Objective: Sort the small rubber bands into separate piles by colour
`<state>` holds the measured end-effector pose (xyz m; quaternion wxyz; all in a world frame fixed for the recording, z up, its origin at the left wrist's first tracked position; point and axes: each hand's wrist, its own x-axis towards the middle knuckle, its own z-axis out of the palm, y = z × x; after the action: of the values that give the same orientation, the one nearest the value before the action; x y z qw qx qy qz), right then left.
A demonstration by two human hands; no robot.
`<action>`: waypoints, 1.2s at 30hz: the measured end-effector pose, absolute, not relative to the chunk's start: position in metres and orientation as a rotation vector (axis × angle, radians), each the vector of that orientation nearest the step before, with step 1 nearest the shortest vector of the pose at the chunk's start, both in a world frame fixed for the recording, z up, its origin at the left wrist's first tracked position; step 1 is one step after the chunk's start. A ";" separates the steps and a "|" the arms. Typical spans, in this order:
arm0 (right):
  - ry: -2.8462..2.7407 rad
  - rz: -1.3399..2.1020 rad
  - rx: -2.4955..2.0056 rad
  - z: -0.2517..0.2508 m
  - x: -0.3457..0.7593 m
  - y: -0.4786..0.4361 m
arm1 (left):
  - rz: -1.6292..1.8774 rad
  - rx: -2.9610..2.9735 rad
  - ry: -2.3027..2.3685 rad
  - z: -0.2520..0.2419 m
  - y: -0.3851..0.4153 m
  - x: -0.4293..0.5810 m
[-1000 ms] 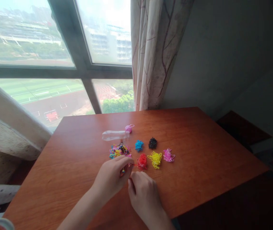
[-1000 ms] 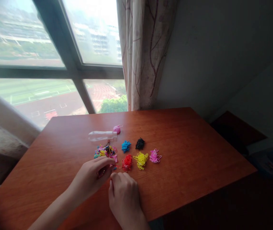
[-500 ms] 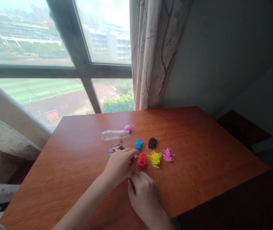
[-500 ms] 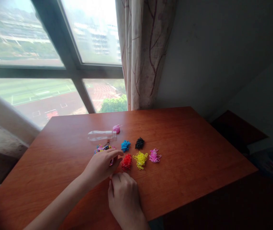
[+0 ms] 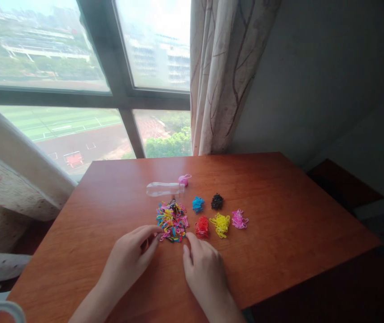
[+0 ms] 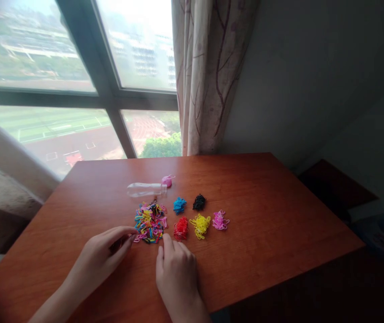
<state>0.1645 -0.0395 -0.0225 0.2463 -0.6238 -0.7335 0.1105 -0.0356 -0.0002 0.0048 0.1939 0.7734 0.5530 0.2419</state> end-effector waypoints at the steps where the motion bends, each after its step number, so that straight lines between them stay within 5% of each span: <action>1: -2.003 0.279 -1.730 -0.022 0.163 -0.038 | 0.688 2.156 1.546 0.002 -0.003 -0.037; 36: -1.961 0.235 -1.643 0.003 0.192 -0.007 | 0.591 2.214 1.525 -0.001 -0.011 -0.027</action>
<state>0.1916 -0.0069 0.0031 0.2826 -0.6135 -0.7322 0.0876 -0.0267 -0.0109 -0.0007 0.1933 0.7892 0.5436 0.2106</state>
